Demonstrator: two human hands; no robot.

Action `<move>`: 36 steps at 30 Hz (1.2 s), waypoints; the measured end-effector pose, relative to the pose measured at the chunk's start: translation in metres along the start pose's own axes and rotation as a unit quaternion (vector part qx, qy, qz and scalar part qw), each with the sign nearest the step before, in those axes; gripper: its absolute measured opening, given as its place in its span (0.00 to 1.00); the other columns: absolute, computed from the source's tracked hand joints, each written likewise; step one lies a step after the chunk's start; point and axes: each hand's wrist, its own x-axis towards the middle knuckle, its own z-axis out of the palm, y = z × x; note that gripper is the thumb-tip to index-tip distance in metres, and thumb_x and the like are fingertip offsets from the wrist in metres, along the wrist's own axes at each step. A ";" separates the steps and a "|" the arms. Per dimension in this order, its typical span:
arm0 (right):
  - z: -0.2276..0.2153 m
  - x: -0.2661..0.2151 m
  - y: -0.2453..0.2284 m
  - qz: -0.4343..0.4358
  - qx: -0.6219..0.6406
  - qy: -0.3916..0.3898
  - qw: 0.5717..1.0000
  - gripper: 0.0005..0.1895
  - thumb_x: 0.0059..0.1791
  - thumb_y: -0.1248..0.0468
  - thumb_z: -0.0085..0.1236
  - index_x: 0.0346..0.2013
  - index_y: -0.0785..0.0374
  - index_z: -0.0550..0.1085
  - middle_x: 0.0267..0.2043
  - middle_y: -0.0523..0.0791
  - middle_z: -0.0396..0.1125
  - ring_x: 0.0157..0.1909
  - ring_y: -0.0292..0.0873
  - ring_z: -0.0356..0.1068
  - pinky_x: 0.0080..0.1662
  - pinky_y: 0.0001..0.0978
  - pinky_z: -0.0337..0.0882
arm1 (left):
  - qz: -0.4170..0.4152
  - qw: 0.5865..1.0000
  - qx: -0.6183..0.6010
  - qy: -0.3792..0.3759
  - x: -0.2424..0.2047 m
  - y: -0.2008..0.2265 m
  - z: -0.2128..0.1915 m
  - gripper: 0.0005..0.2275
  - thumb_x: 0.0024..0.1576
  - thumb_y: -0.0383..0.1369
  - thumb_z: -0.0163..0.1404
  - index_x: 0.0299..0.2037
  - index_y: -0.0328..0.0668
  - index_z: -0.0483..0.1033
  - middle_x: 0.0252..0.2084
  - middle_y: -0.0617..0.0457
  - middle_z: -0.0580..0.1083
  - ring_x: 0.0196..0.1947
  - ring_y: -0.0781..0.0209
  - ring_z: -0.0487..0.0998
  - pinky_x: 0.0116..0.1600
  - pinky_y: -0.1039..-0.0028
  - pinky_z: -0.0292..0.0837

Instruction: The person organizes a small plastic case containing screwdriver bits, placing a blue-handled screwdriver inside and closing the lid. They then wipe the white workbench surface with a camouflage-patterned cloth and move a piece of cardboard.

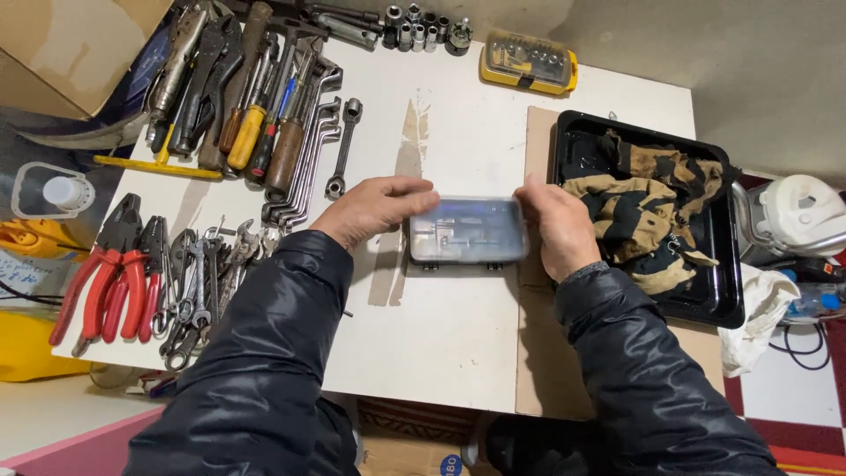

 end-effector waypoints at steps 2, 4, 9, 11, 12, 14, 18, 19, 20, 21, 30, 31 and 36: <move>0.001 0.002 0.006 -0.032 -0.059 -0.014 0.998 0.17 0.46 0.51 0.68 0.44 0.56 0.81 0.41 0.47 0.72 0.49 0.45 0.71 0.54 0.41 0.70 | 0.019 0.998 0.052 -0.020 0.004 -0.006 0.001 0.37 0.43 0.45 0.69 0.63 0.42 0.72 0.60 0.40 0.72 0.54 0.51 0.72 0.56 0.66 0.71; -0.002 -0.007 0.000 -0.064 -0.118 -0.027 0.991 0.18 0.44 0.52 0.71 0.46 0.53 0.81 0.42 0.45 0.74 0.49 0.43 0.72 0.52 0.38 0.71 | 0.038 0.993 0.105 -0.041 0.007 -0.012 0.004 0.42 0.41 0.43 0.71 0.68 0.42 0.67 0.66 0.34 0.67 0.65 0.37 0.70 0.65 0.55 0.68; -0.009 -0.020 -0.021 -0.224 -0.414 -0.217 0.855 0.57 0.32 0.40 0.77 0.69 0.57 0.65 0.70 0.57 0.57 0.72 0.64 0.54 0.70 0.57 0.54 | 0.045 0.942 0.331 -0.041 0.005 -0.015 0.016 0.42 0.48 0.48 0.65 0.72 0.46 0.60 0.68 0.42 0.67 0.69 0.40 0.65 0.69 0.55 0.63; -0.007 -0.016 -0.013 -0.227 -0.429 -0.216 0.847 0.57 0.32 0.38 0.75 0.70 0.55 0.63 0.70 0.55 0.56 0.72 0.63 0.53 0.70 0.57 0.55 | 0.039 0.930 0.362 -0.046 0.007 -0.014 0.018 0.42 0.49 0.49 0.64 0.73 0.50 0.58 0.70 0.45 0.65 0.70 0.42 0.64 0.69 0.53 0.63; -0.007 -0.015 -0.010 -0.230 -0.443 -0.217 0.839 0.58 0.33 0.35 0.73 0.71 0.53 0.61 0.71 0.53 0.55 0.72 0.63 0.53 0.70 0.58 0.55 | 0.033 0.918 0.393 -0.049 0.007 -0.013 0.020 0.42 0.50 0.50 0.62 0.74 0.53 0.56 0.71 0.48 0.63 0.71 0.44 0.63 0.69 0.51 0.62; -0.008 -0.015 -0.011 -0.236 -0.455 -0.215 0.831 0.59 0.33 0.35 0.73 0.71 0.53 0.60 0.71 0.53 0.55 0.72 0.63 0.54 0.70 0.57 0.55 | 0.035 0.913 0.404 -0.048 0.006 -0.013 0.022 0.41 0.52 0.50 0.60 0.75 0.53 0.54 0.72 0.48 0.63 0.71 0.45 0.62 0.68 0.50 0.62; -0.001 -0.022 -0.022 -0.279 -0.535 -0.225 0.765 0.66 0.29 0.34 0.76 0.74 0.46 0.54 0.72 0.53 0.52 0.74 0.60 0.51 0.72 0.55 0.51 | 0.074 0.903 0.422 -0.039 -0.003 -0.011 0.020 0.40 0.55 0.49 0.58 0.74 0.44 0.53 0.72 0.40 0.60 0.70 0.39 0.63 0.67 0.46 0.63; 0.004 -0.019 -0.021 -0.282 -0.536 -0.223 0.764 0.66 0.29 0.34 0.76 0.74 0.46 0.54 0.72 0.53 0.52 0.74 0.60 0.51 0.72 0.55 0.51 | 0.076 0.902 0.422 -0.037 -0.004 -0.010 0.019 0.40 0.55 0.49 0.58 0.74 0.44 0.53 0.72 0.40 0.60 0.70 0.39 0.63 0.67 0.46 0.63; 0.010 -0.016 -0.020 -0.279 -0.575 -0.232 0.734 0.65 0.31 0.37 0.76 0.75 0.45 0.52 0.71 0.52 0.53 0.74 0.58 0.50 0.71 0.55 0.51 | 0.099 0.908 0.407 -0.015 -0.005 -0.009 0.018 0.38 0.55 0.49 0.57 0.72 0.40 0.56 0.71 0.38 0.61 0.69 0.38 0.64 0.66 0.46 0.64; 0.015 -0.014 -0.019 -0.274 -0.611 -0.240 0.702 0.64 0.33 0.41 0.77 0.76 0.44 0.49 0.71 0.52 0.54 0.74 0.57 0.50 0.71 0.55 0.51 | 0.121 0.912 0.392 0.004 -0.006 -0.009 0.018 0.37 0.55 0.50 0.56 0.71 0.36 0.59 0.69 0.36 0.62 0.68 0.37 0.66 0.65 0.46 0.65; 0.007 0.028 -0.030 -0.345 -0.544 -0.260 0.720 0.63 0.34 0.47 0.76 0.76 0.54 0.49 0.64 0.58 0.61 0.71 0.63 0.55 0.70 0.58 0.55 | 0.383 0.881 0.252 0.118 -0.078 0.025 0.052 0.22 0.57 0.42 0.55 0.56 0.33 0.74 0.56 0.31 0.71 0.56 0.29 0.74 0.54 0.50 0.75; 0.001 0.040 -0.037 -0.346 -0.545 -0.257 0.719 0.63 0.34 0.47 0.76 0.76 0.54 0.49 0.64 0.58 0.61 0.71 0.63 0.55 0.70 0.58 0.55 | 0.386 0.880 0.251 0.118 -0.086 0.023 0.059 0.22 0.57 0.42 0.55 0.56 0.33 0.74 0.56 0.31 0.71 0.56 0.29 0.74 0.54 0.50 0.75; -0.033 0.111 -0.072 -0.486 -0.489 -0.172 0.703 0.62 0.30 0.55 0.72 0.73 0.65 0.51 0.70 0.61 0.53 0.69 0.63 0.53 0.68 0.53 0.54 | 0.372 0.902 0.206 0.081 -0.107 0.005 0.085 0.18 0.57 0.40 0.55 0.52 0.37 0.76 0.58 0.41 0.74 0.53 0.44 0.79 0.57 0.56 0.73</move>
